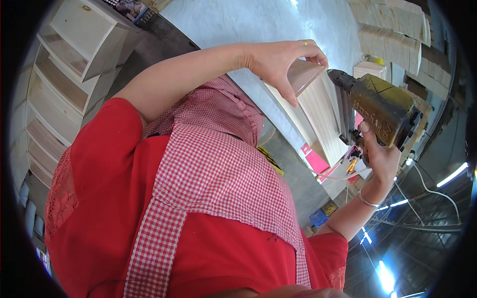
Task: Applying glue and using a pneumatic nail gun to assemble wooden storage boxes.
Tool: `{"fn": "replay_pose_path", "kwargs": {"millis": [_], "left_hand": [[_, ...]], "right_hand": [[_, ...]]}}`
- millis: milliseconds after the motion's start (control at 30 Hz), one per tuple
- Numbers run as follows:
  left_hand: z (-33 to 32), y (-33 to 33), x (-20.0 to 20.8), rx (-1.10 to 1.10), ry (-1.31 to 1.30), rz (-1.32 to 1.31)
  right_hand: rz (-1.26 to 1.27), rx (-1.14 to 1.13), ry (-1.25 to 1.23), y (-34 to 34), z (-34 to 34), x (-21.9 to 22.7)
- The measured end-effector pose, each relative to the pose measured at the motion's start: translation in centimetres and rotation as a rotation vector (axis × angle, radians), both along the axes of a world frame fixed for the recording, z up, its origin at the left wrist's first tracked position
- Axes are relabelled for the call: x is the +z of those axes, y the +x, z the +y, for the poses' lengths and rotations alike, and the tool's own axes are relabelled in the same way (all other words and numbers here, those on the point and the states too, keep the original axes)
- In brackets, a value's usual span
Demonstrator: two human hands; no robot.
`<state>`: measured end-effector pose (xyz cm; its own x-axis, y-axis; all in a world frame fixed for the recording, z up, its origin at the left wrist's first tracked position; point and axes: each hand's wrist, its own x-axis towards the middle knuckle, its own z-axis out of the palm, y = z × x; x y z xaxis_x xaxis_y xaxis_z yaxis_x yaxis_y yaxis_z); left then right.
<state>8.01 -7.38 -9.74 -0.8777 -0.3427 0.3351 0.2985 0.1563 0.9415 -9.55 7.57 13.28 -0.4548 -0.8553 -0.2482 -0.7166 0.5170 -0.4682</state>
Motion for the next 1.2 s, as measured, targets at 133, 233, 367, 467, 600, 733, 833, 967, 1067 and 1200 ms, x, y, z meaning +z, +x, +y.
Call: {"fn": "replay_pose_path", "kwargs": {"millis": [133, 233, 367, 467, 600, 733, 833, 967, 1067, 1200], "left_hand": [[-0.1, 0.0, -0.1, -0.006, -0.002, -0.003], [-0.1, 0.1, -0.1, -0.003, -0.005, 0.018], [0.0, -0.1, -0.2, -0.005, -0.005, 0.016], [0.0, 0.3, -0.1, -0.006, -0.015, 0.013], [0.2, 0.3, -0.1, 0.022, -0.037, 0.0], [1.4, 1.6, -0.7, 0.152, -0.118, 0.004], [2.8, 1.7, -1.4, 0.289, -0.206, 0.011], [5.7, -0.1, -3.3, 0.523, -0.354, -0.015], [6.9, -1.2, -3.6, 0.682, -0.459, -0.065], [7.4, -1.1, -3.4, 0.711, -0.493, -0.129]], "right_hand": [[0.048, -0.002, 0.079, 0.0, -0.5, 0.0], [0.021, 0.017, 0.101, 0.0, -0.6, 0.1], [-0.046, 0.02, 0.072, -0.3, -0.7, -0.2], [0.017, -0.027, 0.165, 0.4, -1.4, 0.1], [0.017, -0.009, 0.087, 0.2, -0.4, 0.1], [0.039, 0.054, 0.018, 0.3, 1.5, 0.0], [0.051, 0.09, 0.018, 1.1, 2.6, 0.2], [0.057, 0.16, 0.067, 2.4, 3.6, 0.4], [0.11, 0.243, 0.132, 2.7, 3.9, 0.7], [0.084, 0.248, 0.113, 2.4, 4.7, 0.5]]}}
